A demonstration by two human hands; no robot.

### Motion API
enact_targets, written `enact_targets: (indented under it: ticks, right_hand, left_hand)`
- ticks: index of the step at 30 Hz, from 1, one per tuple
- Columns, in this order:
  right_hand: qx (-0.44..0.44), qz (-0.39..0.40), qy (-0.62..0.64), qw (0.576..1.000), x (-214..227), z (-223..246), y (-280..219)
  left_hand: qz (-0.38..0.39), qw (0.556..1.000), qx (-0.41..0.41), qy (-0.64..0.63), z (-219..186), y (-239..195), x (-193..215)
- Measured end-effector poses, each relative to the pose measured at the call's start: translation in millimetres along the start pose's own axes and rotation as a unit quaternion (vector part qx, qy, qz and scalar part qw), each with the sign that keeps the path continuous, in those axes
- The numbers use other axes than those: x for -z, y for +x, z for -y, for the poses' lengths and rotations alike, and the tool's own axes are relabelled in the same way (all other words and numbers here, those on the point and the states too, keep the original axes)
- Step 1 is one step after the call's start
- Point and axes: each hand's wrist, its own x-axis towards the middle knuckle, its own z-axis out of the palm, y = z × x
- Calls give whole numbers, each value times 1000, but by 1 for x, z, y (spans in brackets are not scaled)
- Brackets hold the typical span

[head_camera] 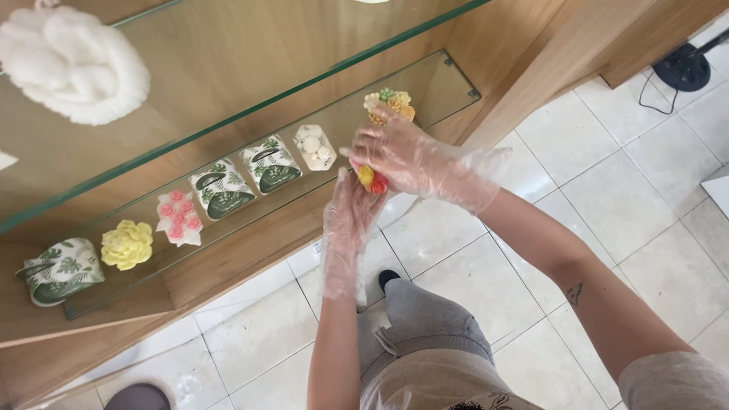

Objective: The recorder packages handmade candles into small boxes and organizes them on a display shelf.

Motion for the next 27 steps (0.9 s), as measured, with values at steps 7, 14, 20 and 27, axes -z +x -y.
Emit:
enact_targets:
  ticks: [7,14,20,27]
  right_hand:
    - [-35,14,103,994,-19,19,-71]
    - [-347,-272,524,729,-87,29,-146]
    - [-396,-288,839,237,-181,35,-131]
    - [-336,-370,861,91,-205,11,-106]
  left_hand:
    - [-103,990,-7,93,42,-9,-16]
    - [5,999,53,1,85,41,-77]
    - [55,996,73,8,128,115,-77]
    - [-13,999,21,49,137,150,-84]
